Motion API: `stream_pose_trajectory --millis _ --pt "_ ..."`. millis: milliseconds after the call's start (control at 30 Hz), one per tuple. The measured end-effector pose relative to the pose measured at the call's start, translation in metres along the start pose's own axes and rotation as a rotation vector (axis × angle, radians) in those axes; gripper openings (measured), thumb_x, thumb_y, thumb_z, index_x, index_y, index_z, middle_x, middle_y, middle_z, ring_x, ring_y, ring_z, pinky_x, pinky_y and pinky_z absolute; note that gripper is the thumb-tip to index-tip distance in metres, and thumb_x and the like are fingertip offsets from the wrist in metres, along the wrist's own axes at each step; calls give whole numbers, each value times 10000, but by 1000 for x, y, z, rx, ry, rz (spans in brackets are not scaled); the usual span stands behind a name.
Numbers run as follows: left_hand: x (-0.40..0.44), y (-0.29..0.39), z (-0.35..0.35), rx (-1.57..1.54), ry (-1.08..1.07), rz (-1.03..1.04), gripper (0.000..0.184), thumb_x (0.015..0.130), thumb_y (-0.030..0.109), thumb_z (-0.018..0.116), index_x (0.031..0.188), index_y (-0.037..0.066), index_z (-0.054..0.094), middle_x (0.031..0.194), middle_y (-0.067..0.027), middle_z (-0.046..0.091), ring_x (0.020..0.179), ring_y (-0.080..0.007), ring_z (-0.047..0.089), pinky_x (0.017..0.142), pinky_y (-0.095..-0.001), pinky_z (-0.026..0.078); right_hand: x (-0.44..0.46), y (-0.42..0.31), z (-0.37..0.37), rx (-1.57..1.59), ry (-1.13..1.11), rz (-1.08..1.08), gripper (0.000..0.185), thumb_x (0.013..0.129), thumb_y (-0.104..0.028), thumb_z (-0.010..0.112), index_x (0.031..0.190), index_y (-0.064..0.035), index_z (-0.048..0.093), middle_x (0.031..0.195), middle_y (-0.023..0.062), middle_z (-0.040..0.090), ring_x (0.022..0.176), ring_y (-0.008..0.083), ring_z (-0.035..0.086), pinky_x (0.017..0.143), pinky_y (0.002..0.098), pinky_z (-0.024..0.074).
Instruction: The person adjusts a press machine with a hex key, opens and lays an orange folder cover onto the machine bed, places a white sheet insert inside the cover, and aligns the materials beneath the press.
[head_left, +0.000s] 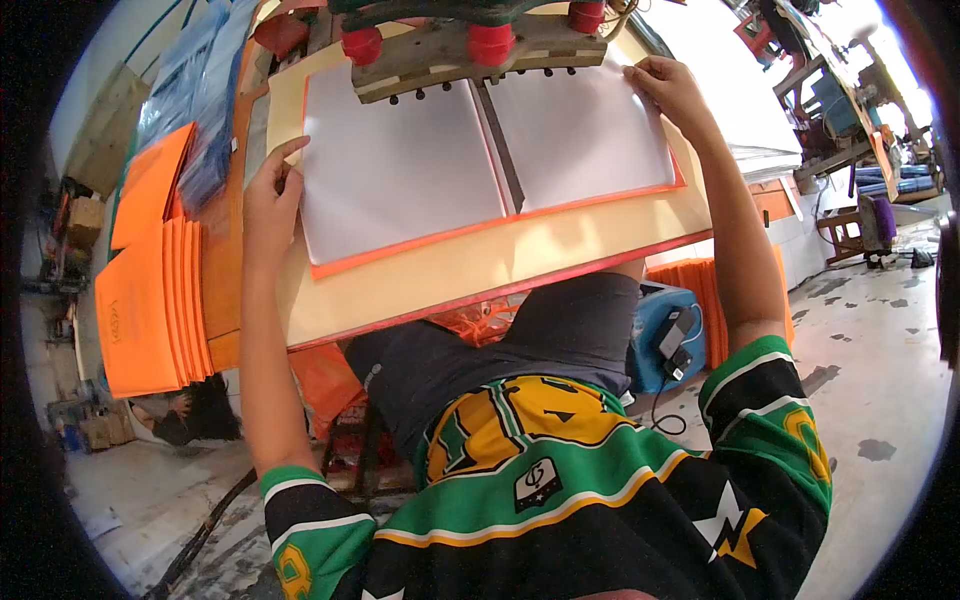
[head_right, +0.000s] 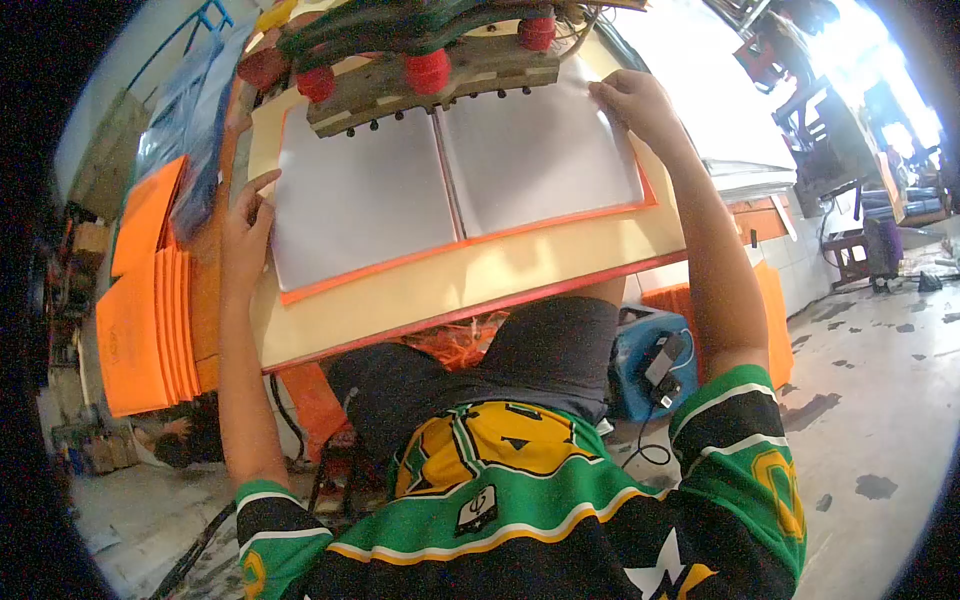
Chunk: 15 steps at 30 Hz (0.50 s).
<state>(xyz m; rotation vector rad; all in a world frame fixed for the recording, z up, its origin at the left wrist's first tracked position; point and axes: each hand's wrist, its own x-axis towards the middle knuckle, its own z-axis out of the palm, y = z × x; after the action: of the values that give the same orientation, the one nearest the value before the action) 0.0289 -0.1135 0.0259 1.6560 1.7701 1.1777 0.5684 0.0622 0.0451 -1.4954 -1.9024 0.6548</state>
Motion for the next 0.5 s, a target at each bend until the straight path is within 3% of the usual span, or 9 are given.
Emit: stream_pose_trajectory --millis 200,267,500 --pt "7 -3 9 97 63 81 373 1046 65 589 1396 106 713 757 8 468 687 -96 440 642 -287 412 13 13 9 -170 107 -80 331 1046 -325 729 1015 4 744 808 -23 677 713 59 555 625 253 436" --pt "4 -1 9 114 76 87 370 1047 67 590 1393 107 714 756 11 465 685 -93 440 639 -286 411 14 19 10 -107 107 31 388 989 -374 734 1108 -10 797 938 118 802 846 193 740 806 349 569" --pt "-11 11 11 59 24 6 291 1061 82 587 1316 63 725 764 46 462 676 -66 416 608 -268 364 2 23 12 56 113 1 419 978 -353 760 1229 -18 762 932 129 799 850 182 740 809 331 564"
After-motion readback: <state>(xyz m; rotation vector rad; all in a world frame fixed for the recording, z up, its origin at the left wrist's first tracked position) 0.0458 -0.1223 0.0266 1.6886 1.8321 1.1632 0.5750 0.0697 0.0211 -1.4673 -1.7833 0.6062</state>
